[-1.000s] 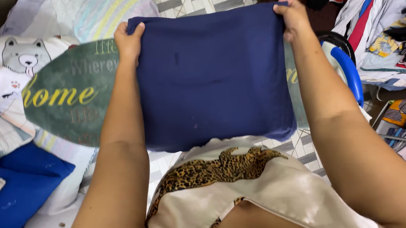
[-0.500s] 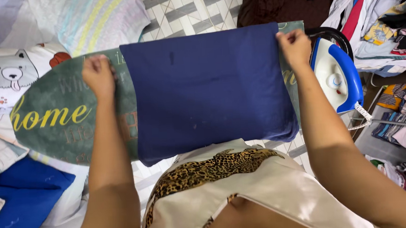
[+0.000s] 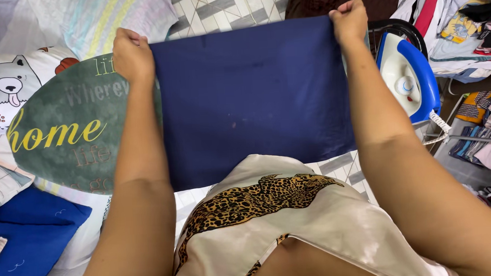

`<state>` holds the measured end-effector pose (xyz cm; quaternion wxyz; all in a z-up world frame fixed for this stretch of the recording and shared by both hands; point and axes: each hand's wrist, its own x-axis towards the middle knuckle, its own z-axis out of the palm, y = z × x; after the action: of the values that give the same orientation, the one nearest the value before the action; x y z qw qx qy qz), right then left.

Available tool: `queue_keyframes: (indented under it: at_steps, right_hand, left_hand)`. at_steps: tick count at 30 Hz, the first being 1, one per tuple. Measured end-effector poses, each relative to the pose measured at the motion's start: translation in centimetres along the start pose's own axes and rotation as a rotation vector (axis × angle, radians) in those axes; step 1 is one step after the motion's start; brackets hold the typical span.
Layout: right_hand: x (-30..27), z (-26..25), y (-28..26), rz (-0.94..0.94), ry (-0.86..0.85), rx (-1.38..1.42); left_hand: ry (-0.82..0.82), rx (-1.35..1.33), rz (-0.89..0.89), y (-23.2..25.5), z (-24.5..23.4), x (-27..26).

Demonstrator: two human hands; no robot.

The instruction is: The person irons a blue sleeveless top on an ironing board, smoothing the fabric and repeatedly passing the iron over the front and back surfaces. The garment is flipped and repositioned several times to cover different areas.

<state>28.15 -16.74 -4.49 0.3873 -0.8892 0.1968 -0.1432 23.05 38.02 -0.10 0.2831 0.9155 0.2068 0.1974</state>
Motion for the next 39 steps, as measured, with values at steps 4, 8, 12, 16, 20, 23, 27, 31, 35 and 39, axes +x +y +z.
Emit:
queue_keyframes:
  at_steps: [4, 8, 12, 16, 20, 23, 27, 31, 35, 39]
  right_hand:
    - [-5.4, -1.1, -2.1, -0.197, 0.112, -0.146]
    - [-13.0, -2.4, -3.5, -0.520, 0.010, -0.306]
    - [-17.2, -3.8, -3.6, -0.494, -0.246, -0.457]
    - [-17.3, -6.8, -1.3, -0.314, -0.261, -0.488]
    - [-18.1, -9.3, 1.9, -0.393, -0.102, -0.405]
    - [-20.2, -11.0, 3.9, -0.411, 0.004, -0.392]
    - [-23.5, -12.6, 5.8, -0.412, 0.048, -0.417]
    - [-22.9, -13.1, 6.2, -0.382, 0.008, -0.382]
    - [-23.0, -13.7, 6.7, -0.382, -0.049, -0.378]
    - [-24.6, -15.2, 6.3, -0.455, -0.029, -0.383]
  left_hand:
    - [0.123, -0.071, 0.202, 1.2, -1.0, -3.8]
    - [-0.065, -0.077, 0.551, 3.7, -1.5, -11.0]
    - [-0.356, 0.088, 0.558, 5.2, -1.2, -15.6]
    - [-0.313, 0.281, 0.423, 2.1, -3.9, -15.9]
    - [-0.150, 0.303, 0.329, -1.5, -6.8, -17.3]
    - [-0.042, 0.195, 0.208, -2.9, -7.8, -20.7]
    - [0.070, 0.255, 0.070, -4.4, -9.2, -25.1]
    - [0.156, 0.320, 0.132, -5.5, -10.3, -26.7]
    - [0.194, 0.369, 0.177, -6.4, -11.6, -27.5]
    - [0.083, 0.271, 0.012, -5.1, -12.7, -28.2]
